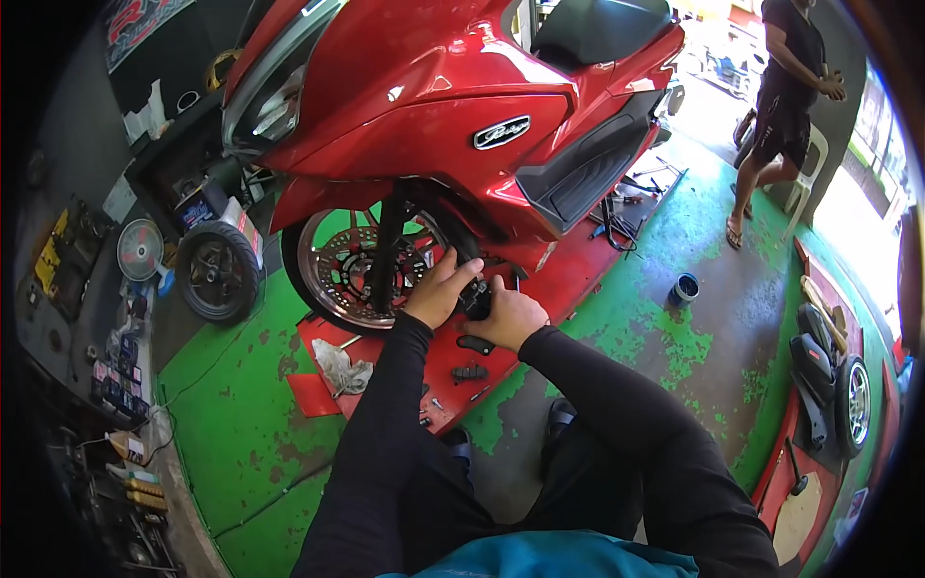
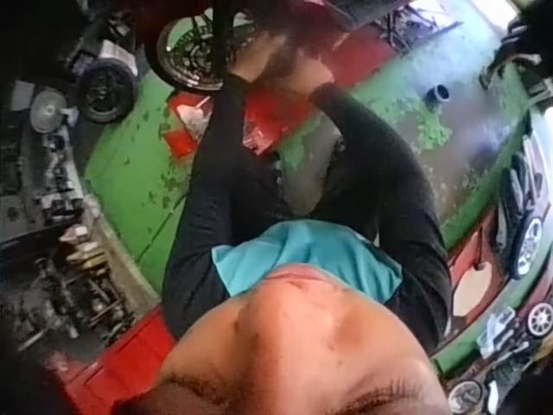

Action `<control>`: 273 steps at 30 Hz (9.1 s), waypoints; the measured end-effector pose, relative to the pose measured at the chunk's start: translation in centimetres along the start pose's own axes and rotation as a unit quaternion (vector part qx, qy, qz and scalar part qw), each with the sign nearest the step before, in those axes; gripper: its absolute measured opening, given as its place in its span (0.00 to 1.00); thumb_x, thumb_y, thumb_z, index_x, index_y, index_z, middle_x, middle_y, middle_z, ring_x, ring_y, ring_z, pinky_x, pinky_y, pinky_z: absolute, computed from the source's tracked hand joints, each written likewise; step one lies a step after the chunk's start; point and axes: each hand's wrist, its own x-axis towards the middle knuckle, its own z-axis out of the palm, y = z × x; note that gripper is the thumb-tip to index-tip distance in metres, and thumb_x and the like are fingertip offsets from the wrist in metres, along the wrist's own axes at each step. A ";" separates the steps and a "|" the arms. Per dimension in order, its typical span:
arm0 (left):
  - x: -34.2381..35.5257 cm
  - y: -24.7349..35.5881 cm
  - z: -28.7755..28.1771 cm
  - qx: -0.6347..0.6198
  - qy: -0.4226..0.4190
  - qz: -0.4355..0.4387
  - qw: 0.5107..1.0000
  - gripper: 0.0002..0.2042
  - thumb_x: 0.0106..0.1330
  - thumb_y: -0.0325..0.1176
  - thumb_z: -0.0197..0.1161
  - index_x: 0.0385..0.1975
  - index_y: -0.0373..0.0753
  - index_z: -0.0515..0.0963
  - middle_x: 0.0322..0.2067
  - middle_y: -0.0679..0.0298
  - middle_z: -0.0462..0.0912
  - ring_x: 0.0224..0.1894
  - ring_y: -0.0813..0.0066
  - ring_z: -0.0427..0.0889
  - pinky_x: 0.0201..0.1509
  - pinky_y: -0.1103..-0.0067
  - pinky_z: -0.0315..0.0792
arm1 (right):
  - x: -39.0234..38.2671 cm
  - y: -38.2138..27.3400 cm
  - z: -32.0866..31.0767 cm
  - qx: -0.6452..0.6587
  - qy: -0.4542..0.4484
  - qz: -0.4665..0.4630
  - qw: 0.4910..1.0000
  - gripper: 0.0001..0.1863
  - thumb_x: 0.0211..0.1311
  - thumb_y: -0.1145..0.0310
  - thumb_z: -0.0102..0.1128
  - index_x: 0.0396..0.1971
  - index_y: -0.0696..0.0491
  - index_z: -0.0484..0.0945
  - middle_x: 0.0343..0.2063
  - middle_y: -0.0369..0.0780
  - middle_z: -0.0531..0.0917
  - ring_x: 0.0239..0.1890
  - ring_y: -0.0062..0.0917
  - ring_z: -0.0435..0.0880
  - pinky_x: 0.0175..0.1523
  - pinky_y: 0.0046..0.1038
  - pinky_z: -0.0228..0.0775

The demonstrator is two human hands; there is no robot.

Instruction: Servicing and reinstalling a motorcycle front brake caliper.

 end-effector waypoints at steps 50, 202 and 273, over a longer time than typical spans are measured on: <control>-4.1 -1.6 -0.1 -0.570 -0.061 -0.069 0.816 0.29 0.66 0.59 0.56 0.59 0.46 0.73 0.56 0.57 0.78 0.55 0.58 0.79 0.57 0.58 0.76 | -3.9 12.0 -5.9 0.528 -0.216 0.244 0.784 0.41 0.60 0.21 0.39 0.40 0.48 0.78 0.23 0.41 0.79 0.14 0.20 0.64 0.18 0.24 0.55; -1.9 -3.6 2.5 -0.347 0.104 -0.074 0.929 0.15 0.68 0.39 0.54 0.51 0.40 0.76 0.42 0.64 0.83 0.45 0.71 0.83 0.54 0.74 0.77 | 0.8 2.6 -3.3 0.405 -0.002 -0.044 0.913 0.24 0.58 0.55 0.72 0.41 0.64 0.83 0.21 0.37 0.82 0.25 0.16 0.80 0.32 0.25 0.73; -3.7 -0.8 3.2 -0.535 0.028 -0.029 0.844 0.29 0.70 0.62 0.50 0.53 0.41 0.78 0.47 0.61 0.84 0.48 0.66 0.84 0.57 0.69 0.77 | -4.8 -2.4 -3.4 0.167 0.227 -0.202 0.938 0.31 0.49 0.58 0.72 0.50 0.62 0.78 0.31 0.46 0.74 0.40 0.41 0.79 0.45 0.38 0.74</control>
